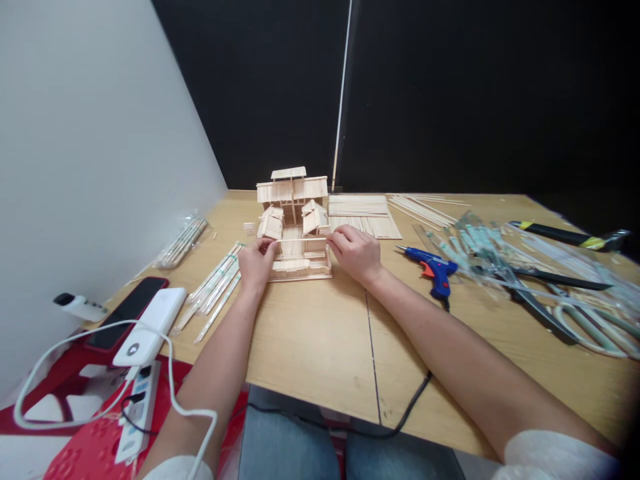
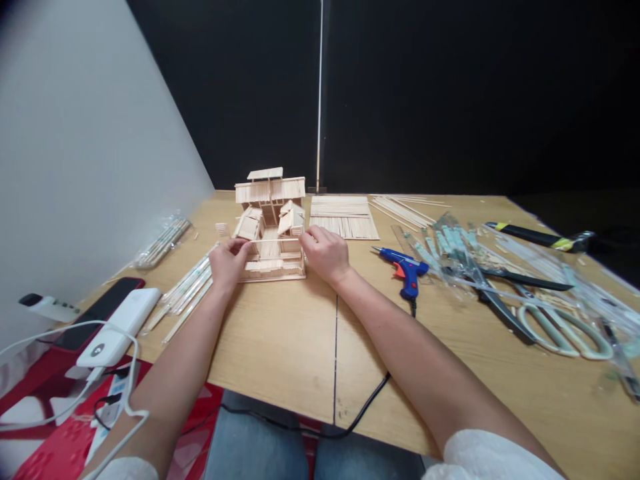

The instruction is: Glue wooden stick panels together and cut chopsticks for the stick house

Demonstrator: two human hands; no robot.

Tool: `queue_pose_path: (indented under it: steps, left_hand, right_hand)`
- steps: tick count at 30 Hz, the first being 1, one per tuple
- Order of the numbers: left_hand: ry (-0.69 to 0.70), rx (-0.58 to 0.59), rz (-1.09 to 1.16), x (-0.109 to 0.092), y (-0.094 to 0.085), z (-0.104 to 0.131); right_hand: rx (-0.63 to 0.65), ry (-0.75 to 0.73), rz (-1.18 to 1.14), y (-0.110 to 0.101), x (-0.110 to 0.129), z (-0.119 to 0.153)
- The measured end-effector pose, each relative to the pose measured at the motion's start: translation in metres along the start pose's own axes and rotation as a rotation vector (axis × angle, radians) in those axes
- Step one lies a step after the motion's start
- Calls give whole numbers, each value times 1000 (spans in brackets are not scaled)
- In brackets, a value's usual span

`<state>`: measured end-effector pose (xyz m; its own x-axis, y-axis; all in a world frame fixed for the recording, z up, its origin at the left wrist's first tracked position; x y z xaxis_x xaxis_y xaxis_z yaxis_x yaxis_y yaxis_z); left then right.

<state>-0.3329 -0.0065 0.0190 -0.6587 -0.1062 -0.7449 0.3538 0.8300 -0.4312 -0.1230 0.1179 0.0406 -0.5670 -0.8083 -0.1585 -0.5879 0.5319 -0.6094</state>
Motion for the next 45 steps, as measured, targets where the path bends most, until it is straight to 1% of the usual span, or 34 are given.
queue_pose_path:
  steps: [4, 10, 16, 23, 34, 39, 45]
  left_hand:
    - [5, -2, -9, -1, 0, 0]
    - [12, -17, 3, -2, -1, 1]
    - [-4, -7, -4, -2, -1, 1]
    - [15, 3, -2, -2, 0, 1]
    - [7, -11, 31, 0, 0, 2]
    - [24, -12, 38, -1, 0, 1]
    - [9, 8, -9, -3, 0, 1]
  right_hand:
    - [-11, -8, 5, 0, 0, 0]
    - [12, 1, 0, 0, 0, -1]
    - [17, 10, -19, 0, 0, 0]
    - [20, 1, -17, 0, 0, 0]
    - [28, -2, -2, -5, 2, -4]
    - [20, -7, 1, -3, 1, -2]
    - [32, -4, 1, 1, 1, -1]
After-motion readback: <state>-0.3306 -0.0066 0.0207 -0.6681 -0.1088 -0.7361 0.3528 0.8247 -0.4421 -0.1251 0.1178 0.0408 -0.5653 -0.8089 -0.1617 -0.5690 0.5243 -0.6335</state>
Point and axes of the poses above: each hand's wrist, its own z-axis away from the middle knuckle, its own y-axis out of the palm, x = y × z, the point moved 5 cm from there along -z, towards the middle knuckle, and after that the axes turned 9 degrees about z, right-handed, at the moved point
